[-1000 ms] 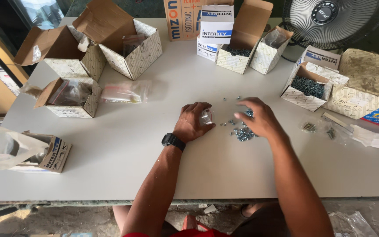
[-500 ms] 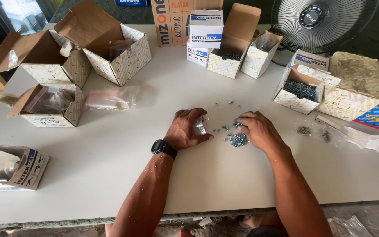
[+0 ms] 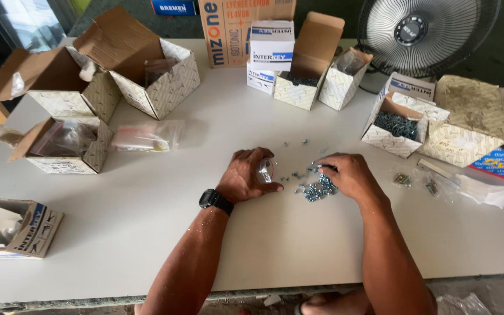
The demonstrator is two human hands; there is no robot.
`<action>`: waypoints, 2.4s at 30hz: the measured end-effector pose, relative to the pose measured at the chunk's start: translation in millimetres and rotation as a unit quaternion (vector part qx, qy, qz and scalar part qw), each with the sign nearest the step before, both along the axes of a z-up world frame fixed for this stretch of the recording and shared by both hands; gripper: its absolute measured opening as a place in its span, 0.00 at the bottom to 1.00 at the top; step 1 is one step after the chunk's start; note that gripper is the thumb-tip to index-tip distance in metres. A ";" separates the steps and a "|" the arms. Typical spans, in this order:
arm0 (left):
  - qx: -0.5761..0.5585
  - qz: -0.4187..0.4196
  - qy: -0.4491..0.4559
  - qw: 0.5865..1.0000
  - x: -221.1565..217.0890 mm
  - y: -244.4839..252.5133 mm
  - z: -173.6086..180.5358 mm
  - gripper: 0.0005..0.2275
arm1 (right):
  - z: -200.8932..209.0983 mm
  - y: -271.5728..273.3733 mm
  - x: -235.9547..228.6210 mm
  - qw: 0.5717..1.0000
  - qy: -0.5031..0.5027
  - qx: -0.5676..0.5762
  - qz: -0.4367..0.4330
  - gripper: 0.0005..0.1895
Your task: The person picks up small metal screws from a pile on a white table and places them into a small clear plastic bag. The person then seals the bag and places it into a cardboard box.
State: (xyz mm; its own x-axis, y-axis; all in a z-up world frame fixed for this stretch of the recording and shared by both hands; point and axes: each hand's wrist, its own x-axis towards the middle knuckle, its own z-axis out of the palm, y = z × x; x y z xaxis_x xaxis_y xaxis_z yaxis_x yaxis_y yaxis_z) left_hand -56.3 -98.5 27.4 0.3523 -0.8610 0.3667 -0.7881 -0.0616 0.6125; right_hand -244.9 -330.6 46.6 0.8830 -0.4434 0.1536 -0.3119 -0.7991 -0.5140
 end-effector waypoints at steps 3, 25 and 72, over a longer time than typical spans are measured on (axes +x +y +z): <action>-0.012 0.003 -0.011 1.000 -1.8 -0.5 -1.2 0.32 | 7.7 2.6 -2.8 0.998 -0.019 0.058 -0.029 0.10; -0.003 0.029 -0.012 1.000 -3.2 -9.8 -9.8 0.31 | -37.5 -22.3 -4.6 0.851 -0.230 0.453 -0.135 0.16; 0.105 0.061 -0.128 0.984 -45.2 -6.4 21.3 0.52 | -4.7 24.4 -4.2 0.995 0.082 -0.021 -0.043 0.54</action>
